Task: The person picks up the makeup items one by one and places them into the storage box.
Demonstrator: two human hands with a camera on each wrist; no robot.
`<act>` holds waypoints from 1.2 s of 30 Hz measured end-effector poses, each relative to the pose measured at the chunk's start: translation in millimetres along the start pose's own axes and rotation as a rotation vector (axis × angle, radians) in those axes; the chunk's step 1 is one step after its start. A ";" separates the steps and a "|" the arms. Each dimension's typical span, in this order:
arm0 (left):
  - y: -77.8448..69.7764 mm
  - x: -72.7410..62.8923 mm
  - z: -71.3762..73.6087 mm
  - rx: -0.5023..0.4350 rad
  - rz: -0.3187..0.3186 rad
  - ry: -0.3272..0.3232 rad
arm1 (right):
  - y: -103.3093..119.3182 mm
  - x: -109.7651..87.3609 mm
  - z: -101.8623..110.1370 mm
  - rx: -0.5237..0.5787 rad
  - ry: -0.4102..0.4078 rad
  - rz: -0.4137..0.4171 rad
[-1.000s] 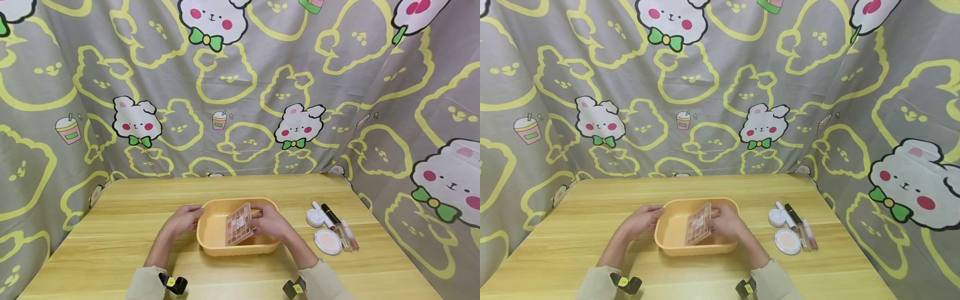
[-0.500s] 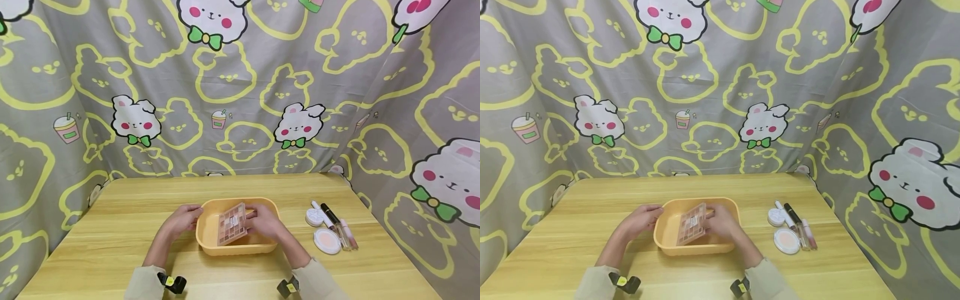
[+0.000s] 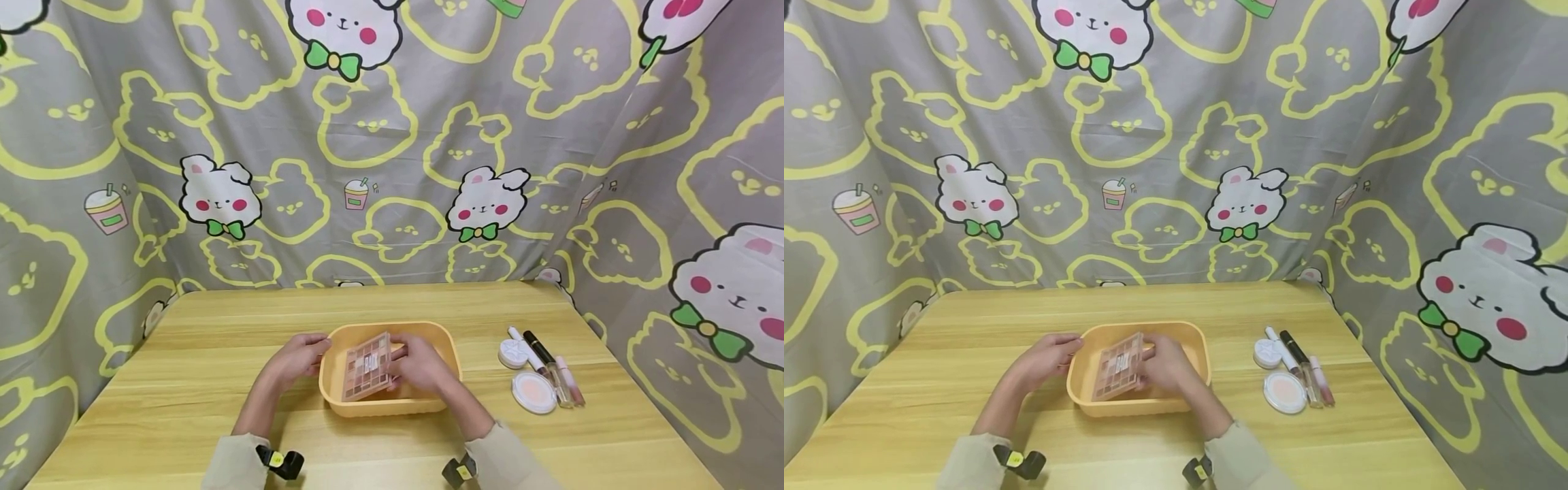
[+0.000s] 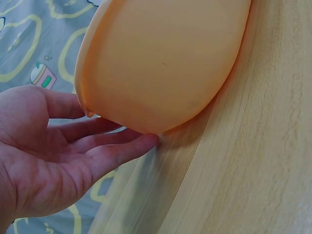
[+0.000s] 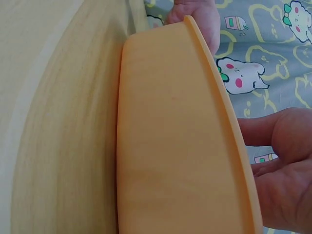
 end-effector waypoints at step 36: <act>0.6 -0.8 -0.4 0.015 0.011 -0.016 | -4.5 -0.5 -8.7 -0.130 -0.015 -0.041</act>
Point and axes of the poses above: each hand's wrist, its own x-axis towards the middle knuckle, its own z-axis out of the back of the hand, y = z × x, the point moved 3 cm from there along x, towards the middle knuckle, and after that the axes turned 5 degrees about -x, right-handed, at the moved point
